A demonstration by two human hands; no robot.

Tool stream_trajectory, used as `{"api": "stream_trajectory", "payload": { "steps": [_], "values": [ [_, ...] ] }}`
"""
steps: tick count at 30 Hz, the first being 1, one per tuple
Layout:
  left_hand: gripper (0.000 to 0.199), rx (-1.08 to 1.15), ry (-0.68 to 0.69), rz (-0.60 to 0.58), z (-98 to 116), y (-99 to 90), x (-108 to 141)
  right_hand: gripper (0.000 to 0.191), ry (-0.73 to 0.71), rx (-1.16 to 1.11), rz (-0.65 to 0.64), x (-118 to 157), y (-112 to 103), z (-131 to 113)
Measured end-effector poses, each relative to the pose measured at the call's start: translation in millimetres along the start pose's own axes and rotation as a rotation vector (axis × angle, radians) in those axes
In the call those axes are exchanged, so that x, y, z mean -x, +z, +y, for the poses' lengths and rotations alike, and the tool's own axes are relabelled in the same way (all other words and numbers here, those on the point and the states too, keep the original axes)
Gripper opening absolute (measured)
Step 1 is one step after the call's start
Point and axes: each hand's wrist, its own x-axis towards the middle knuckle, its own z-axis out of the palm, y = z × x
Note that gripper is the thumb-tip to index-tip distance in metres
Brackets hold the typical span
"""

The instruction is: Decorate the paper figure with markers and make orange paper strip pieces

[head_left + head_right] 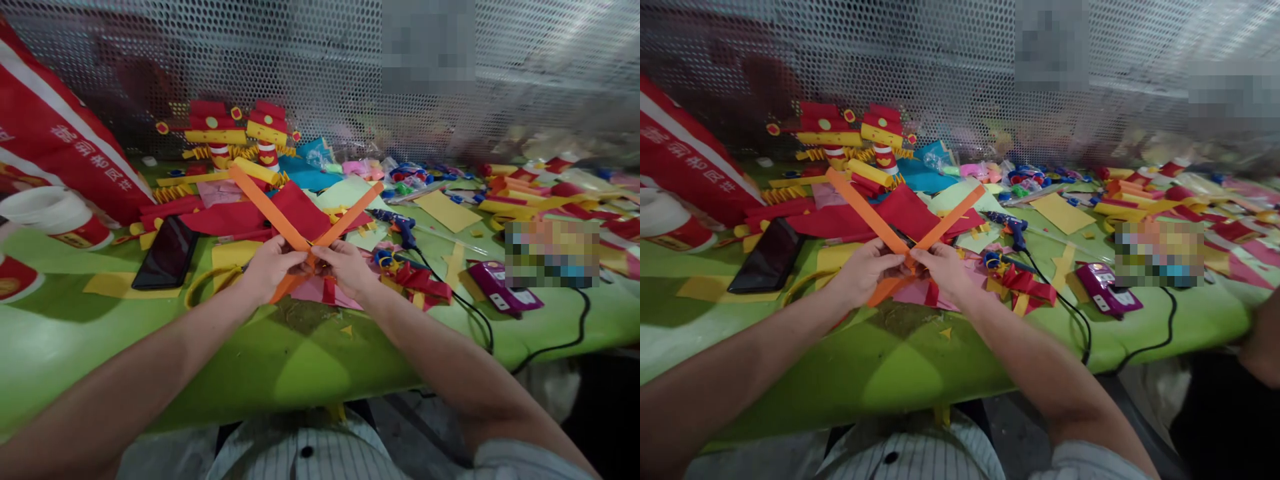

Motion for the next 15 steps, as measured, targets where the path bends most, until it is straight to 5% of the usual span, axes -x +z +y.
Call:
{"api": "stream_trajectory", "payload": {
  "steps": [7, 15],
  "values": [
    [0.018, 0.254, -0.076, 0.052, -3.8, -5.4, 2.2, 0.023, -0.009, -0.046, 0.018, -1.6, -1.2, 7.4],
    [0.037, 0.272, -0.204, 0.007, -7.6, -6.5, 7.7, 0.021, -0.103, 0.03, -0.019, -0.3, -4.3, 10.7]
  ]
}}
